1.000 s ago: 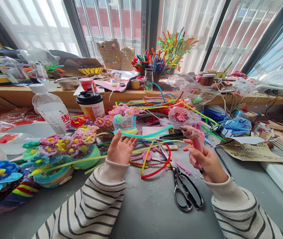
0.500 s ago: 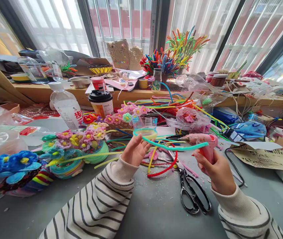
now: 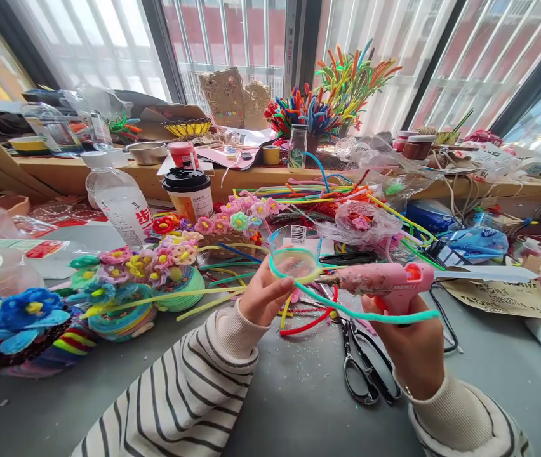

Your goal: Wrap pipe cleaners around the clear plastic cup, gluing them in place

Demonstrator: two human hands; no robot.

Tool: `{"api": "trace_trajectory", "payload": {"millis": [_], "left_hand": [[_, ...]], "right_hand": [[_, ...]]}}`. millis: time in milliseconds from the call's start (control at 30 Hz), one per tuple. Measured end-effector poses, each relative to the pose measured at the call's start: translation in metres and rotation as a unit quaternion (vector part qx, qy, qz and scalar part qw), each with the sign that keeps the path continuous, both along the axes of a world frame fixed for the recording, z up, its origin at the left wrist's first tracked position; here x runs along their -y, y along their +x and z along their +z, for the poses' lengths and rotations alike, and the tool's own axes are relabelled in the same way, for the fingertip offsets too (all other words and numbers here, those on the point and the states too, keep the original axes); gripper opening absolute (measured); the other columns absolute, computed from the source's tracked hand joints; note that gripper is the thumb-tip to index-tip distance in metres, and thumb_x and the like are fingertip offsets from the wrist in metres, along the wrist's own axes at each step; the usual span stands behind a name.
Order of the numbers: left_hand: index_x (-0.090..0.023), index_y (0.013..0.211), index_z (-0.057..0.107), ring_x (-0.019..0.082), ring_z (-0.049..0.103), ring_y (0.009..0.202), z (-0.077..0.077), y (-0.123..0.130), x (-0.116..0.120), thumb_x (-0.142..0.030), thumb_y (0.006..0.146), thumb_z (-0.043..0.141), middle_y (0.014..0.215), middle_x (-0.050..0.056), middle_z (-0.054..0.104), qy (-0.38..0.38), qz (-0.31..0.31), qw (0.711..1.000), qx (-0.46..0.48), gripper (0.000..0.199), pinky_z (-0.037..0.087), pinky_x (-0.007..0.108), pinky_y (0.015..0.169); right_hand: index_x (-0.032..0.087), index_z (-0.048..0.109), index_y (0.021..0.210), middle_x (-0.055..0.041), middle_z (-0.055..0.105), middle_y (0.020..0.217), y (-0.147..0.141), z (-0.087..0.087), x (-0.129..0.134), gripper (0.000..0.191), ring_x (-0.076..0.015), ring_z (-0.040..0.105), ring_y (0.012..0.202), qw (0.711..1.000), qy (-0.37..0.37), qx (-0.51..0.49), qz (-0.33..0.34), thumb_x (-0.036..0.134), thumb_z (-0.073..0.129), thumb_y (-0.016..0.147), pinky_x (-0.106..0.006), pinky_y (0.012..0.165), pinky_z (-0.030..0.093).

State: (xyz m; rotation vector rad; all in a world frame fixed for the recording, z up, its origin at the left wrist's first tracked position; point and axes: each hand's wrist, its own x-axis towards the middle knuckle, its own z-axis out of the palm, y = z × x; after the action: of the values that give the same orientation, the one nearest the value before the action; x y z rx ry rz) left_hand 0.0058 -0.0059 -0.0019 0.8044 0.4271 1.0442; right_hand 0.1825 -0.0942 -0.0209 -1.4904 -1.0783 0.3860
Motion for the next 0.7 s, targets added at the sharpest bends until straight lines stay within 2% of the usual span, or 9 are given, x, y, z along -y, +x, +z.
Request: {"api": "trace_trajectory", "payload": {"millis": [100,233,300,433,567,700], "left_hand": [[-0.016,0.096,0.059,0.025,0.058,0.1,-0.002,0.0,-0.002,-0.029,0.056,0.074,0.098,0.009,0.065,-0.012,0.014,1.0,-0.012,0.044,0.041,0.035,0.091],[-0.018,0.096,0.058,0.023,0.059,0.097,-0.002,0.001,-0.003,-0.025,0.056,0.074,0.097,0.007,0.065,0.001,0.021,1.0,-0.012,0.044,0.044,0.03,0.085],[-0.018,0.097,0.057,0.021,0.061,0.091,-0.001,0.002,-0.002,-0.023,0.054,0.075,0.096,0.007,0.065,0.009,0.012,1.0,-0.022,0.047,0.046,0.029,0.077],[-0.02,0.096,0.056,0.017,0.061,0.073,0.003,0.003,0.002,-0.023,0.048,0.079,0.09,0.005,0.066,0.004,0.008,0.999,-0.038,0.053,0.046,0.025,0.06],[-0.02,0.094,0.056,0.018,0.06,0.076,0.006,0.004,0.003,-0.021,0.043,0.08,0.093,0.005,0.065,-0.012,0.016,0.999,-0.032,0.056,0.045,0.026,0.063],[-0.02,0.092,0.056,0.018,0.059,0.076,0.004,0.005,0.003,-0.022,0.041,0.081,0.089,0.004,0.064,-0.012,0.015,0.999,-0.035,0.056,0.043,0.026,0.062]], "right_hand": [[0.02,0.049,0.062,0.004,0.044,0.045,-0.006,0.005,-0.001,0.026,-0.01,0.038,0.041,0.993,0.007,0.087,-0.075,0.04,0.066,0.063,-0.026,0.04,0.033],[0.02,0.044,0.055,0.0063,0.036,0.043,-0.007,0.009,-0.002,0.03,-0.0074,0.03,0.041,0.987,0.012,0.127,-0.099,0.04,0.065,0.063,-0.024,0.04,0.03],[0.019,0.048,0.061,0.0051,0.04,0.045,-0.007,0.009,-0.002,0.029,-0.0084,0.033,0.041,0.989,0.008,0.103,-0.104,0.043,0.064,0.063,-0.025,0.04,0.032],[0.019,0.051,0.072,0.0012,0.048,0.051,-0.006,0.007,-0.002,0.029,-0.0124,0.043,0.043,0.995,-0.001,0.072,-0.072,0.044,0.064,0.064,-0.027,0.039,0.035],[0.021,0.048,0.066,0.0004,0.046,0.049,-0.011,0.008,-0.002,0.026,-0.0124,0.041,0.041,0.988,0.005,0.108,-0.107,0.041,0.064,0.065,-0.028,0.037,0.034],[0.02,0.051,0.07,-0.003,0.05,0.052,-0.015,0.009,0.0,0.025,-0.0144,0.045,0.042,0.986,-0.011,0.115,-0.119,0.041,0.064,0.065,-0.03,0.039,0.037]]}}
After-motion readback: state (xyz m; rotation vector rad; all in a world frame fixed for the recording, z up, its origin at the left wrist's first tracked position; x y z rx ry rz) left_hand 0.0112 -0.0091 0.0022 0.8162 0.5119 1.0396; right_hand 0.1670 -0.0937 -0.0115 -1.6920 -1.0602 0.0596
